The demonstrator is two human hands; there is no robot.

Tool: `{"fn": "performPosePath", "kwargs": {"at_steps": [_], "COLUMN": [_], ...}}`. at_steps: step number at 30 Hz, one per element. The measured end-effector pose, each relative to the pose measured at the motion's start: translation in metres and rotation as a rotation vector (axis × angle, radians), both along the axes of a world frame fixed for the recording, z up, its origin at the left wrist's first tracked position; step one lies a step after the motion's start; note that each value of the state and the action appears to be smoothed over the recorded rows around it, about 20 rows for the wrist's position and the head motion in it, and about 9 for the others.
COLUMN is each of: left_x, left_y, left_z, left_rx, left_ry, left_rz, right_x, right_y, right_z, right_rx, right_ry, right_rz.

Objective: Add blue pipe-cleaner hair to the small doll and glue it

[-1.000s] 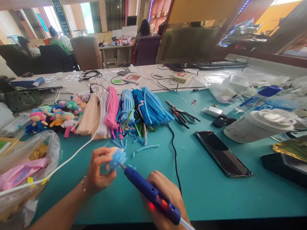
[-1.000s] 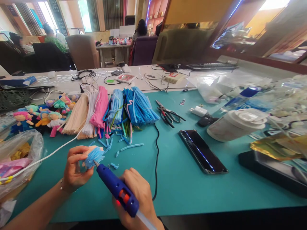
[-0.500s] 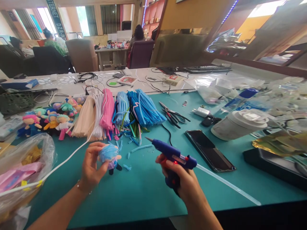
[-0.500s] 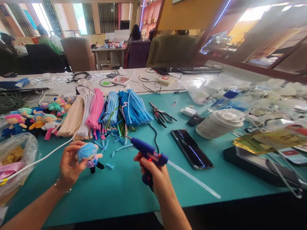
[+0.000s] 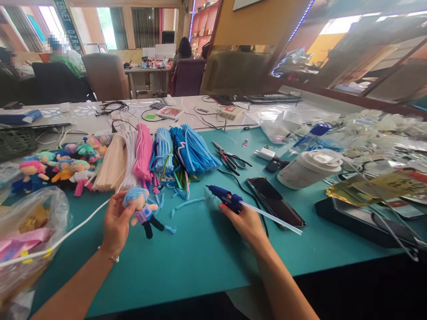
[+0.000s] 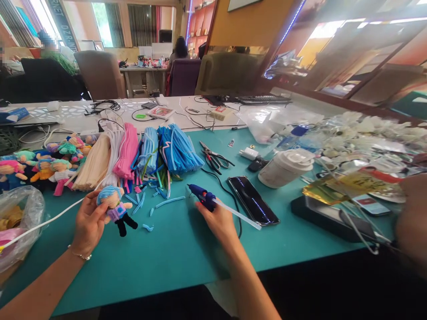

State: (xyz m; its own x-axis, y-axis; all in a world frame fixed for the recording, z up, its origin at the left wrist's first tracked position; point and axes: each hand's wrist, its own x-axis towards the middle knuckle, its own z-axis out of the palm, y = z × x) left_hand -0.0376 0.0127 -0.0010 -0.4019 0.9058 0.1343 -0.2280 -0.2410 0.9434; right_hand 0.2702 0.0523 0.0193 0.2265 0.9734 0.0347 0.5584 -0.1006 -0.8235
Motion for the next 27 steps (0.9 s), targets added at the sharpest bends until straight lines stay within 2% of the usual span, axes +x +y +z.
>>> {"fn": "performPosePath", "kwargs": {"at_steps": [3,7,8,9,11,13,15,18,21,24,27], "left_x": [0.000,0.002,0.003,0.003,0.004,0.004,0.003,0.002,0.005,0.008,0.008], "left_y": [0.000,-0.002,-0.003,-0.003,-0.004,-0.004,-0.002,0.000,0.001,-0.001,-0.002], "left_z": [0.001,0.002,0.002,0.002,0.001,0.001,0.000,0.000,0.001,0.000,-0.005], "left_rx": [-0.038,-0.026,-0.018,-0.011,0.003,0.023,0.039,0.033,0.035,0.071,0.143], "left_ry": [-0.050,-0.060,-0.056,-0.053,-0.044,-0.031,-0.021,-0.023,-0.043,-0.030,0.060], "left_rz": [0.005,0.019,0.016,0.010,-0.008,-0.026,-0.046,-0.055,0.005,0.002,-0.021], "right_x": [0.012,0.022,0.019,0.012,-0.010,-0.038,-0.065,-0.093,-0.104,-0.102,-0.098], "right_y": [-0.019,-0.062,-0.070,-0.077,-0.082,-0.078,-0.068,-0.054,-0.043,-0.031,-0.016], "right_z": [-0.004,-0.010,-0.010,-0.009,-0.006,-0.003,-0.002,-0.008,-0.014,-0.005,0.020], "right_rx": [0.104,0.373,0.429,0.477,0.529,0.499,0.437,0.336,0.265,0.356,0.501], "right_ry": [-0.110,-0.333,-0.345,-0.331,-0.287,-0.311,-0.411,-0.622,-0.746,-0.667,-0.387], "right_rz": [0.007,-0.141,-0.114,-0.028,0.207,0.435,0.573,0.625,0.680,0.739,0.718]}}
